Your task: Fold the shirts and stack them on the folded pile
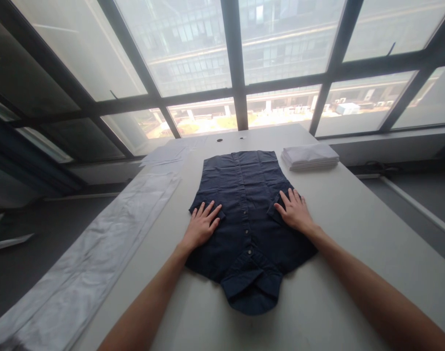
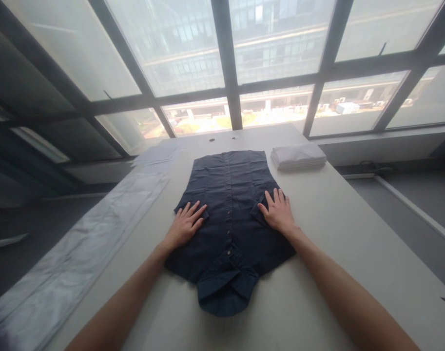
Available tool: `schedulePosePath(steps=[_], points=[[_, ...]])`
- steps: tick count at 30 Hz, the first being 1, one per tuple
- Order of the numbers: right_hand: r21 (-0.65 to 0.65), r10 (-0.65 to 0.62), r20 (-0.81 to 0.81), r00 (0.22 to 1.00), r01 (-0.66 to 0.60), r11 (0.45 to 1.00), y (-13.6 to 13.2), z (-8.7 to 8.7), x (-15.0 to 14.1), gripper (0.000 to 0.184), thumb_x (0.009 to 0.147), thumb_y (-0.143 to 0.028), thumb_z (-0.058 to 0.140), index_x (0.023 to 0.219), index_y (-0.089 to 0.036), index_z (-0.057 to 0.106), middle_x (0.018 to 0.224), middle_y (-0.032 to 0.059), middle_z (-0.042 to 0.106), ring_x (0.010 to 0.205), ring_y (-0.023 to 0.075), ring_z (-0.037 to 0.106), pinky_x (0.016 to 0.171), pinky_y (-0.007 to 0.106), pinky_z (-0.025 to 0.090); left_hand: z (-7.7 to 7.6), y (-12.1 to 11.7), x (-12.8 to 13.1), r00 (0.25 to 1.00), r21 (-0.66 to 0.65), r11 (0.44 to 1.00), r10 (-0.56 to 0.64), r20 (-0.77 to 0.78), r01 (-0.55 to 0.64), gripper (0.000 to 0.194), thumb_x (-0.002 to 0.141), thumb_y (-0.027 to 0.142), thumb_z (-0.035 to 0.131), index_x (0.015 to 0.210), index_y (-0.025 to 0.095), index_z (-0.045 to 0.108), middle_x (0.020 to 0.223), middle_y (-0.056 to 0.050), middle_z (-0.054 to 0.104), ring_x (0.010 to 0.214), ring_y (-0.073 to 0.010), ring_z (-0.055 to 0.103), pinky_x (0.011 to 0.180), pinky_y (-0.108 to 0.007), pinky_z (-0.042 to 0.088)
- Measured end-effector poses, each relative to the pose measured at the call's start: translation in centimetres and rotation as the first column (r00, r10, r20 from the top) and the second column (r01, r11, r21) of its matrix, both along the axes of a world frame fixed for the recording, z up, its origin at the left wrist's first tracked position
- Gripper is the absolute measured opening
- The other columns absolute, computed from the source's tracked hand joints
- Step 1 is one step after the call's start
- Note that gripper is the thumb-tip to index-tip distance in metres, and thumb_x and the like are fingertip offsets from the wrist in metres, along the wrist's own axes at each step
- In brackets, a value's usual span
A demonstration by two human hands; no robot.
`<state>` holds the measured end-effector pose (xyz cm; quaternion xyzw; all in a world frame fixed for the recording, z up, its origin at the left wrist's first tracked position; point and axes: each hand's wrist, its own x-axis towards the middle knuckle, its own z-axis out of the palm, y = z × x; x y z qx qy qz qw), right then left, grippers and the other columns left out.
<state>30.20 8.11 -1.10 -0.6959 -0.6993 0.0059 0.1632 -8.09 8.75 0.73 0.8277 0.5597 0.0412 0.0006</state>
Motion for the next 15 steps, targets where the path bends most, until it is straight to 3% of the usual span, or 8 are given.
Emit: schedulePosePath(steps=[4,15], points=[[-0.114,-0.003,0.061,0.998,0.010,0.993,0.12,-0.38,-0.28,0.071,0.101,-0.062,0.027,0.157,-0.020,0.034,0.165,0.0192,0.023,0.153,0.0362,0.015,0.120,0.057,0.014,-0.02,0.02,-0.04,1.000,-0.010,1.000,0.001,-0.003,-0.001,0.053,0.104,0.048,0.036,0.156,0.039,0.032,0.166,0.003,0.024,0.153,-0.0340,0.017,0.120,-0.059,0.020],[-0.133,0.001,0.038,0.999,0.004,0.991,0.22,-0.19,-0.18,0.070,0.101,-0.061,0.027,0.158,-0.020,0.033,0.165,0.0200,0.020,0.153,0.0351,0.012,0.119,0.060,0.012,-0.05,0.06,-0.12,1.000,0.006,1.000,-0.005,0.000,0.005,0.053,0.103,0.048,0.036,0.156,0.040,0.032,0.166,0.003,0.025,0.153,-0.0339,0.018,0.120,-0.059,0.021]])
